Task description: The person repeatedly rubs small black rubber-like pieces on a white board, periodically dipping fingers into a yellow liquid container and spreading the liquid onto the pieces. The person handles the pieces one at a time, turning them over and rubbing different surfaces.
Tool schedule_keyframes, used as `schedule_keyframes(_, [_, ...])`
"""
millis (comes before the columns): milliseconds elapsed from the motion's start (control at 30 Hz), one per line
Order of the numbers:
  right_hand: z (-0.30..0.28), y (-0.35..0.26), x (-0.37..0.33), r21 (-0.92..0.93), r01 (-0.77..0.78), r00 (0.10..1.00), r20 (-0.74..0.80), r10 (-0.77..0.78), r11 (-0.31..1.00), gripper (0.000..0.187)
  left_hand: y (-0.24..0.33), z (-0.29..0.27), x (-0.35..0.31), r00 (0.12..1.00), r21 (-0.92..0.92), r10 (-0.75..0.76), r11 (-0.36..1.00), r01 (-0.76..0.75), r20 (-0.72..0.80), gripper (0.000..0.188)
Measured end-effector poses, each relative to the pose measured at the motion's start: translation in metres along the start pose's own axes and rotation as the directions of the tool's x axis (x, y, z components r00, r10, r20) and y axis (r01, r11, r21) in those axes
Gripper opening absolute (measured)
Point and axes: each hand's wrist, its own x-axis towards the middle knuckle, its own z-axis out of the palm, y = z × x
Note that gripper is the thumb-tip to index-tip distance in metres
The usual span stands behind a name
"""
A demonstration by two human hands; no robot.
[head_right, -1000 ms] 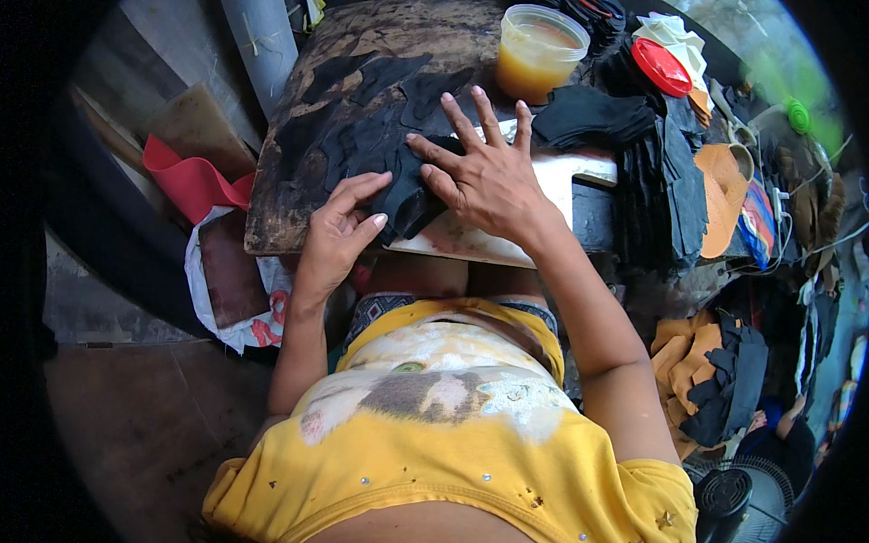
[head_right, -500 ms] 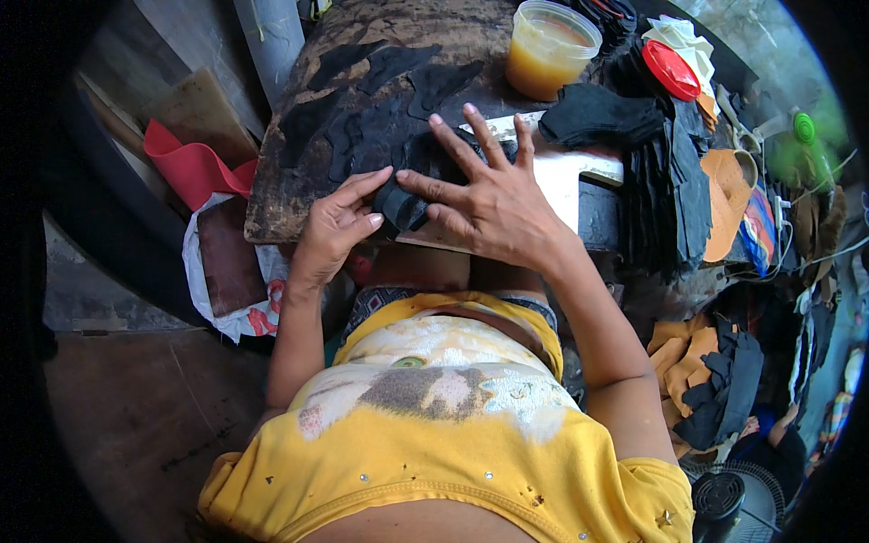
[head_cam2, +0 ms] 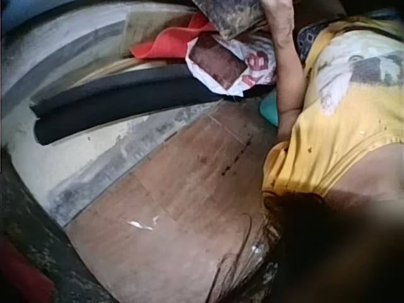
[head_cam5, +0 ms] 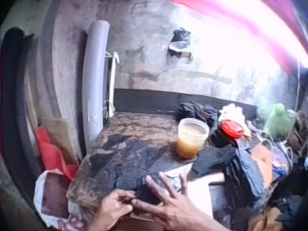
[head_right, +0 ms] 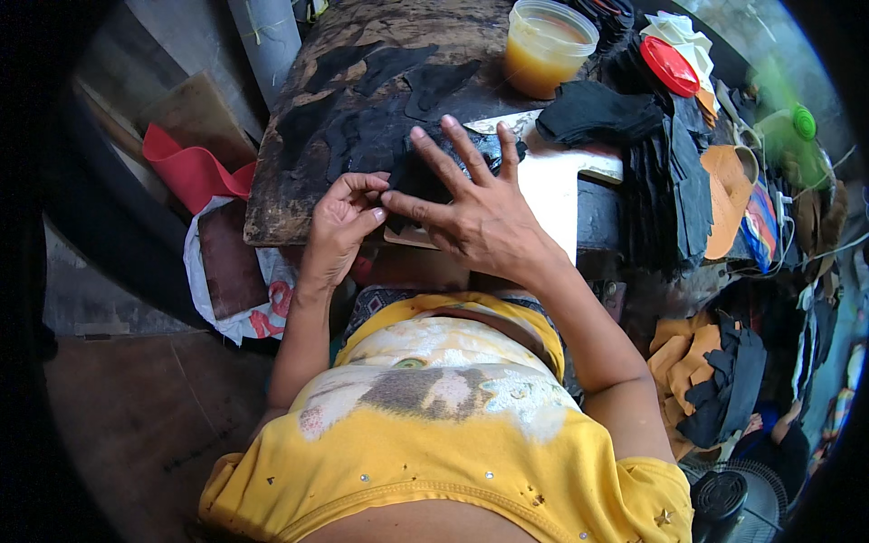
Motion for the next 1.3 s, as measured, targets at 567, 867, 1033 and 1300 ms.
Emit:
schedule_keyframes(567, [-0.006, 0.054, 0.010, 0.751, -0.090, 0.930, -0.172, 0.325, 0.654, 0.049, 0.022, 0.045, -0.002, 0.905, 0.907, 0.426, 0.384, -0.172, -0.009, 0.031])
schedule_keyframes(867, [-0.001, 0.310, 0.108, 0.015, -0.847, 0.504, -0.301, 0.810, 0.532, 0.063, 0.029, 0.058, 0.007, 0.953, 0.790, 0.290, 0.603, -0.109, -0.089, 0.020])
schedule_keyframes(1033, [-0.027, 0.355, 0.118, 0.029, -0.557, 0.830, 0.005, 0.557, 0.830, 0.058, 0.046, 0.039, 0.012, 0.915, 0.555, 0.393, 0.783, -0.280, -0.092, 0.021])
schedule_keyframes(1300, [-0.063, 0.250, 0.056, 0.202, -0.549, 0.789, -0.195, 0.582, 0.811, 0.064, 0.107, -0.097, -0.027, 0.948, 0.626, 0.117, 0.773, 0.101, -0.297, 0.028])
